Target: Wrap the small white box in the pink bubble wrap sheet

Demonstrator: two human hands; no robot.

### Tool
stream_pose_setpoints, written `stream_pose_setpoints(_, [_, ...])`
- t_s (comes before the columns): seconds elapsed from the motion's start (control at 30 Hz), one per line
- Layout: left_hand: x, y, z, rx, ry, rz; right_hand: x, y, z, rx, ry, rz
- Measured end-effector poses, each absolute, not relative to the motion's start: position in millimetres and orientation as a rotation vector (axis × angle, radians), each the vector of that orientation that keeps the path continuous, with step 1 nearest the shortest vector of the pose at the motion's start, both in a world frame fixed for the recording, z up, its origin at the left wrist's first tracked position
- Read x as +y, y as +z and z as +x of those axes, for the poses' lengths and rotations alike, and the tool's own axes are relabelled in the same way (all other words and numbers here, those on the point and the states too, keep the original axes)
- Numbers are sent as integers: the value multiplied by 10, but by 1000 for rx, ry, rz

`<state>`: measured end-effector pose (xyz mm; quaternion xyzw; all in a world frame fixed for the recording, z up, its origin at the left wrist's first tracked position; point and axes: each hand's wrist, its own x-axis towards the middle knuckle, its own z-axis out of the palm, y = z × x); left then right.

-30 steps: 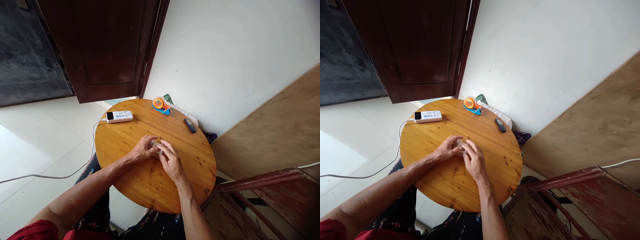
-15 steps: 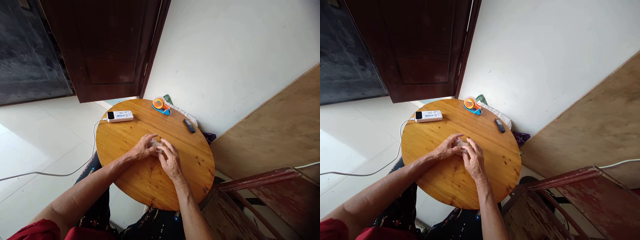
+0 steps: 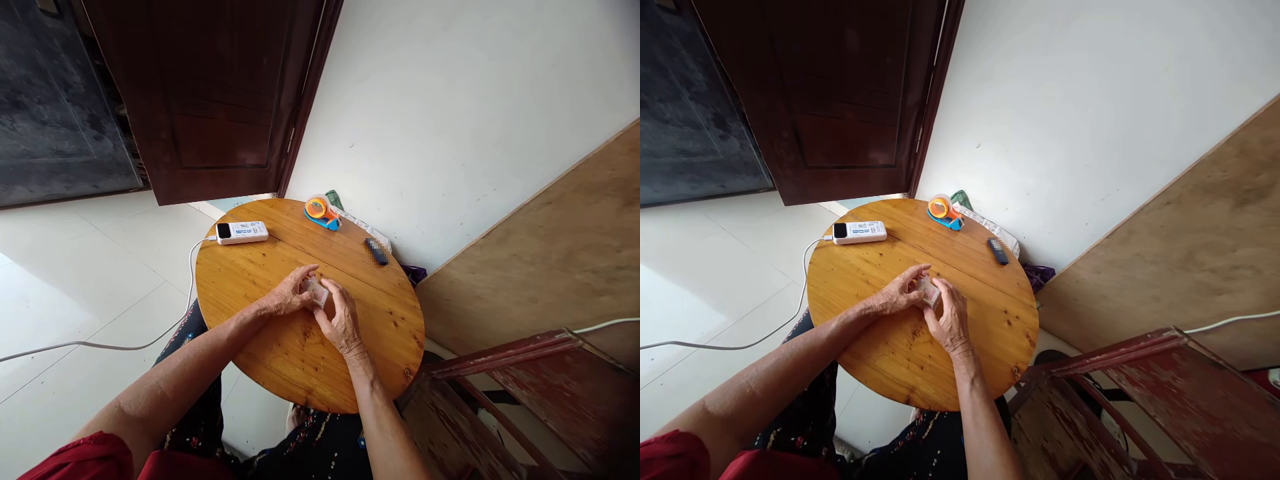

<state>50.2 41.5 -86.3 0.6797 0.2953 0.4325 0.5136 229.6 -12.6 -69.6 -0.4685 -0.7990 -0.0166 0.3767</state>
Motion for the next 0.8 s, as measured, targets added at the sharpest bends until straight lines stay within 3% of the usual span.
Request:
stream_pose_setpoints(0.3, [411, -845, 560, 792, 1050, 1539, -192, -644, 2233, -2170, -354, -1261])
stream_pose_setpoints(0.5, [404, -832, 593, 787, 1091, 1486, -204, -636, 2213, -2151, -391, -1240])
stream_pose_setpoints(0.8, [451, -740, 486, 911, 1125, 1282, -144, -713, 2355, -1754, 45, -1254])
